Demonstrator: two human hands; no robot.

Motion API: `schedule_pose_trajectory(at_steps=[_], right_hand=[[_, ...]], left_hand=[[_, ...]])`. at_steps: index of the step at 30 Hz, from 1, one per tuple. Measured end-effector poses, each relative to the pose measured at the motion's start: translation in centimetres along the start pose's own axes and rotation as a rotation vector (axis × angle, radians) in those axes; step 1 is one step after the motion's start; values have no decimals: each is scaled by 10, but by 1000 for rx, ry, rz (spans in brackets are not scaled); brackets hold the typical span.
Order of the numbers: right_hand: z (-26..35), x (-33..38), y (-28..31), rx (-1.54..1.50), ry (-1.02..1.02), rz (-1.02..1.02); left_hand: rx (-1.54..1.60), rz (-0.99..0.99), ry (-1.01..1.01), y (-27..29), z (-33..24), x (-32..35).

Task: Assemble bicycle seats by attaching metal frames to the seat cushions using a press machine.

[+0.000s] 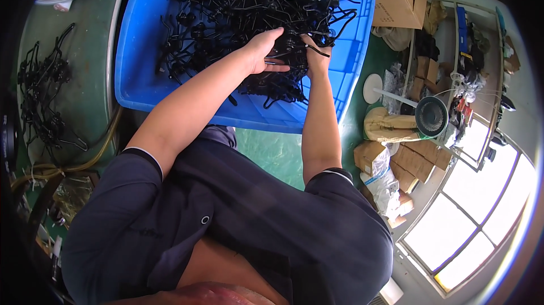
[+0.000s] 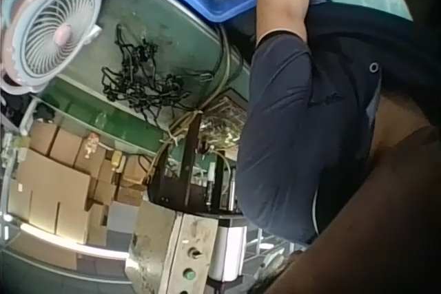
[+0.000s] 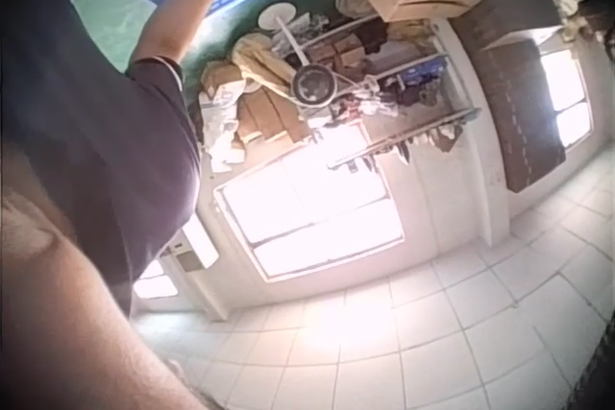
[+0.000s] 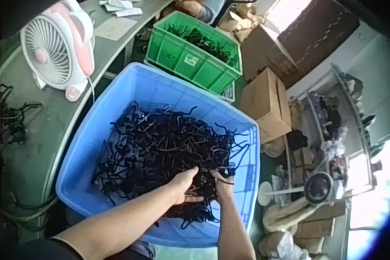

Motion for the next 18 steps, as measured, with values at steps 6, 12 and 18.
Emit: schedule_pose_trajectory(at_steps=[6,12,18], right_hand=[[3,-2,-4,-102,4,116],[7,15,5,24,57,-50],[22,43,13,181,121,-135]], left_hand=[[-81,53,47,1,7,-11],[-215,19,45,3,24,5],[-246,36,24,5,22,42]])
Point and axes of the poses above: each hand's wrist, its own x-axis away from the middle knuckle, its own y-axis out of the back of the hand, z = x × y, the point moved 6 cm from there along -x, towards the middle knuckle, and after that the axes turned 3 degrees about x, right-handed, at the moved point
